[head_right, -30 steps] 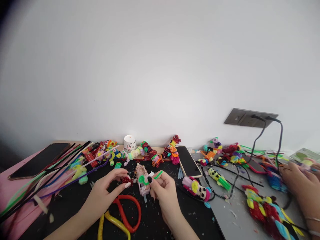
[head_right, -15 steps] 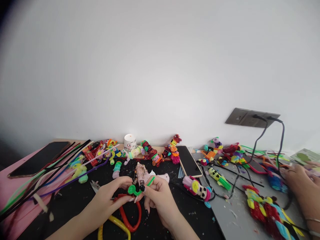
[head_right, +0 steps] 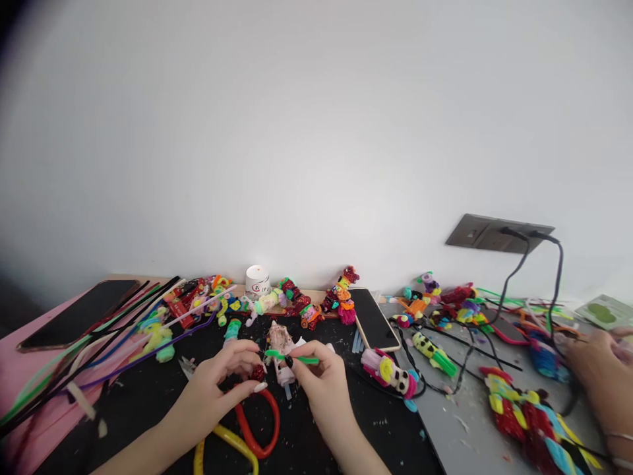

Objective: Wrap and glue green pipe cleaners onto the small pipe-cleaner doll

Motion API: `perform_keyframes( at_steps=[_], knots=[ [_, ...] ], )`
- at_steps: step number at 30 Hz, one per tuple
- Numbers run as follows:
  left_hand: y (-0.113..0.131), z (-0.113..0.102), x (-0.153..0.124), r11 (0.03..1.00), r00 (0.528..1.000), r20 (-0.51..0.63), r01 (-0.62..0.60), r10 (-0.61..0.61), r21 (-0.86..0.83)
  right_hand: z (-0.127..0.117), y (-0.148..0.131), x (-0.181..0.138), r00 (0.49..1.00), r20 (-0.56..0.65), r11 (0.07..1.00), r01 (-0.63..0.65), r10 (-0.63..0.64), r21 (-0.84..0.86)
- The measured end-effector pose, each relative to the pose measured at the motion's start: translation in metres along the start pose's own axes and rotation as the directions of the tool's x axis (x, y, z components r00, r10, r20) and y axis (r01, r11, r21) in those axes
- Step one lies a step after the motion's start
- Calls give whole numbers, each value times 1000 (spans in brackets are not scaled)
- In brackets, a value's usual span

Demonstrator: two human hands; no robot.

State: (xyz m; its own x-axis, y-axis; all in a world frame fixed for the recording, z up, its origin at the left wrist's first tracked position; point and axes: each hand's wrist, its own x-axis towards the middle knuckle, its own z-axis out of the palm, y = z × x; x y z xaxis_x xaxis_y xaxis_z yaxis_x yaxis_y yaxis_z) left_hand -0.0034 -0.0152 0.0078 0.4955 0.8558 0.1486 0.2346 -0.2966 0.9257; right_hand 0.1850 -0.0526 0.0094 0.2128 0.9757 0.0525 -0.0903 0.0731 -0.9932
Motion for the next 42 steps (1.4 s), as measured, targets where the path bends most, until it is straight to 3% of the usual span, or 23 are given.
perform_keyframes(
  at_steps=[4, 8, 17, 22, 29, 36, 42],
  knots=[
    [1, 0, 0, 1000, 1000, 2, -6, 6, -26, -1, 3, -2, 995, 4, 972, 100, -102, -214],
    [3, -1, 0, 1000, 1000, 3, -14, 14, -10, -1, 5, -4, 991, 28, 948, 133, -130, -290],
    [8, -1, -2, 999, 999, 1, -32, 32, 36, 2, 1, -5, 988, 65, 940, 151, -137, -307],
    [8, -1, -2, 985, 996, -14, -87, 90, 147, 1, 1, -6, 980, 91, 928, 198, -179, -317],
    [6, -1, -1, 981, 992, 41, -126, 121, 148, 0, 4, -6, 967, 134, 891, 253, -217, -377],
    [4, -2, -1, 960, 980, 61, -198, 189, 201, 0, 7, -6, 982, 91, 916, 185, -163, -355],
    [4, -4, -2, 968, 991, -22, -124, 132, 219, 0, 4, -7, 974, 94, 893, 226, -205, -389]
  ],
)
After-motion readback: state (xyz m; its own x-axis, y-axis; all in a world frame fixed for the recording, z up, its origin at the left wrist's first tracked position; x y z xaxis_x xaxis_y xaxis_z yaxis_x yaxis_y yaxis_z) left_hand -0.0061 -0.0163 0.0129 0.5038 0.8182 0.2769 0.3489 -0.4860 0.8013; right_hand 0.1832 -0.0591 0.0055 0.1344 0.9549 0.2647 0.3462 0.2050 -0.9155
